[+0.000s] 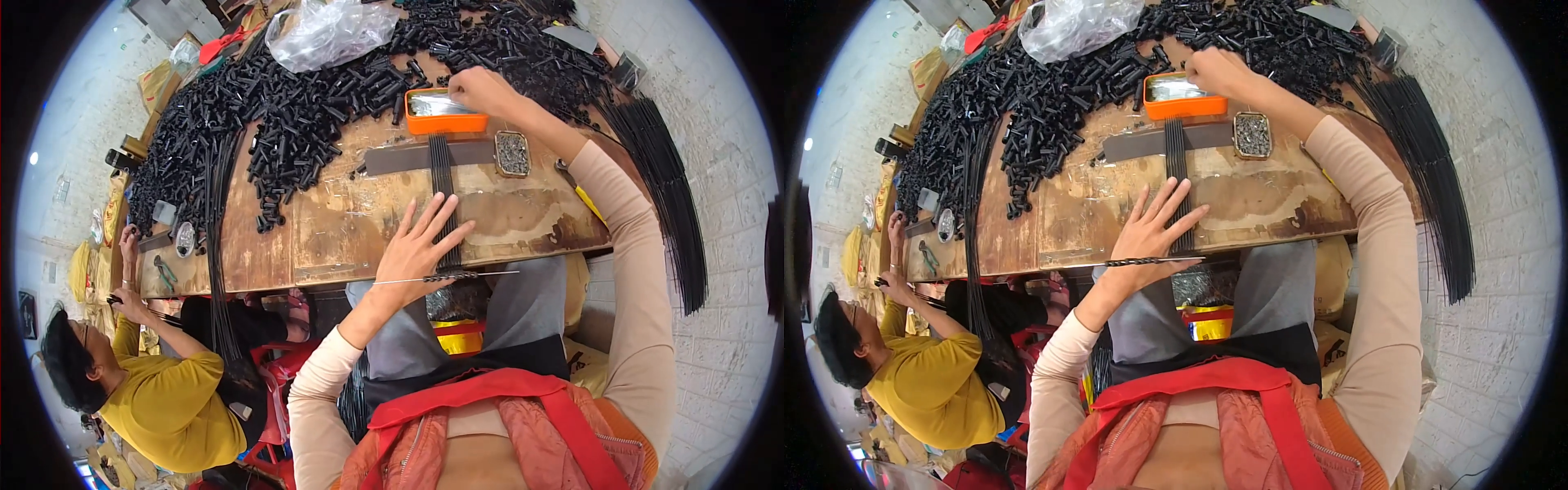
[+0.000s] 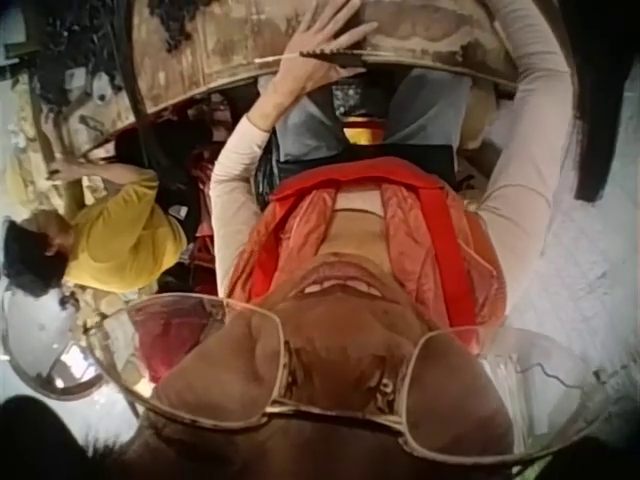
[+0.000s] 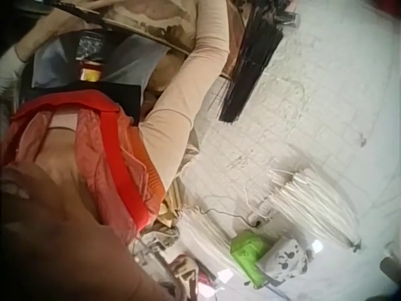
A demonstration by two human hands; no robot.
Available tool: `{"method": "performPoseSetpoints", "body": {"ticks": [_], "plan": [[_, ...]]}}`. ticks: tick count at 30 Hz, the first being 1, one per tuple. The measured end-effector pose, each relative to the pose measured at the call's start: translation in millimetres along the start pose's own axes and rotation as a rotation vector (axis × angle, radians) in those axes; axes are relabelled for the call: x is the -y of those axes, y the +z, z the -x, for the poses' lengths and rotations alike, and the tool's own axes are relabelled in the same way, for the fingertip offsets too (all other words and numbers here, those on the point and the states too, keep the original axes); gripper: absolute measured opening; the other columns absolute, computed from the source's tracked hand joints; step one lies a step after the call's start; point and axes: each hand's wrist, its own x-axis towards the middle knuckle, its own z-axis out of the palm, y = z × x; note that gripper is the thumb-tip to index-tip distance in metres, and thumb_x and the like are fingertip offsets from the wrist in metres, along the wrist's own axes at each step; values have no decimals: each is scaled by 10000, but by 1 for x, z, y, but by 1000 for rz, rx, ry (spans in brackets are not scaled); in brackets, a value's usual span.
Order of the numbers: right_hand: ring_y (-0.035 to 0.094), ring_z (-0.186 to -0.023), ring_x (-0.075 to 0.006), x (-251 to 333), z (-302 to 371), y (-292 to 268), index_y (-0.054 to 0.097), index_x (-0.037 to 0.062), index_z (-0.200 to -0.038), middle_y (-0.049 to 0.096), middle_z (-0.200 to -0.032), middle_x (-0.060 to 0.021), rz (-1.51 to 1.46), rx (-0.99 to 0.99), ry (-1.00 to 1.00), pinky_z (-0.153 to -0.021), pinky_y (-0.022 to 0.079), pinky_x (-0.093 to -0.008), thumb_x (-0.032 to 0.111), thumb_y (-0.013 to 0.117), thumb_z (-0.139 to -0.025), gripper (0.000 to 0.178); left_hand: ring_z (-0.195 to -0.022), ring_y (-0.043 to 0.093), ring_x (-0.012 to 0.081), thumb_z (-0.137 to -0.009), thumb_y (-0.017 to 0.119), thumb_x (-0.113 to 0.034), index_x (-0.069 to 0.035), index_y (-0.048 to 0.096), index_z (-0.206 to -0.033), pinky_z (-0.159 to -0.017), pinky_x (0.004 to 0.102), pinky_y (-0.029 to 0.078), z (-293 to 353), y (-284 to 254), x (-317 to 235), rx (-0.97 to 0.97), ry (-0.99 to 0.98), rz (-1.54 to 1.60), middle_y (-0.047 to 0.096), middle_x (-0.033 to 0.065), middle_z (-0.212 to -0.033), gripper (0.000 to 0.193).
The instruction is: Assembling and trimming wire harnesses at a factory workbench.
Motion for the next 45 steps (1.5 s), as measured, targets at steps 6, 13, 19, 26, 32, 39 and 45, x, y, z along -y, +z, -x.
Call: {"method": "performPoseSetpoints", "body": {"ticks": [6, 13, 19, 26, 32, 39, 45], "plan": [[638, -782, -335, 32, 43, -16, 648, 39, -939, 648, -844, -129, -89, -233, -259, -684, 508, -408, 129, 604, -855, 131, -1450, 227, 310, -712, 769, -432, -250, 413, -1447, -1181, 512, 176, -3, 0, 2, -3, 6, -4, 256, 118, -1563, 836], [623, -785, -337, 36, 87, 11, 647, 59, -1093, 597, -830, -130, 18, -128, -296, -702, 516, -426, 19, 593, -822, 280, -1453, 217, 322, -700, 780, -425, -258, 425, -1440, -1181, 505, 178, -2, 2, 0, -103, -8, 50, 248, 137, -1563, 837], [626, -782, -319, 33, 89, 12, 644, 45, -1113, 592, -829, -127, 63, -97, -271, -698, 517, -418, 30, 603, -813, 303, -1454, 214, 325, -693, 788, -415, -255, 444, -1425, -1179, 504, 184, -3, 4, 1, -55, -14, 61, 255, 139, -1560, 825], [630, -798, -317, 38, 84, 14, 642, 41, -1108, 597, -839, -125, 74, -71, -265, -698, 520, -414, 36, 605, -811, 299, -1450, 225, 325, -693, 791, -398, -249, 451, -1419, -1175, 500, 196, -2, 2, 1, -51, -11, 56, 269, 143, -1553, 816], [640, -818, -350, 24, 68, 16, 645, 28, -1031, 631, -882, -133, -19, -160, -390, -719, 521, -426, 31, 578, -827, 215, -1445, 235, 334, -688, 794, -391, -238, 459, -1412, -1170, 495, 222, -5, 4, 1, -83, 8, 90, 280, 146, -1547, 812], [638, -852, -343, 33, 64, 21, 607, 10, -934, 645, -904, -135, -196, -189, -383, -724, 511, -417, 57, 593, -858, 90, -1439, 248, 340, -682, 797, -385, -241, 475, -1401, -1165, 485, 247, -4, 5, 1, -87, -6, 80, 289, 148, -1542, 802], [639, -862, -344, 42, 63, 19, 605, 14, -958, 648, -909, -136, -150, -166, -349, -738, 512, -416, 52, 589, -862, 105, -1432, 260, 338, -671, 804, -384, -235, 481, -1389, -1165, 478, 250, -3, 5, 1, -103, -5, 68, 292, 147, -1539, 801]]}}
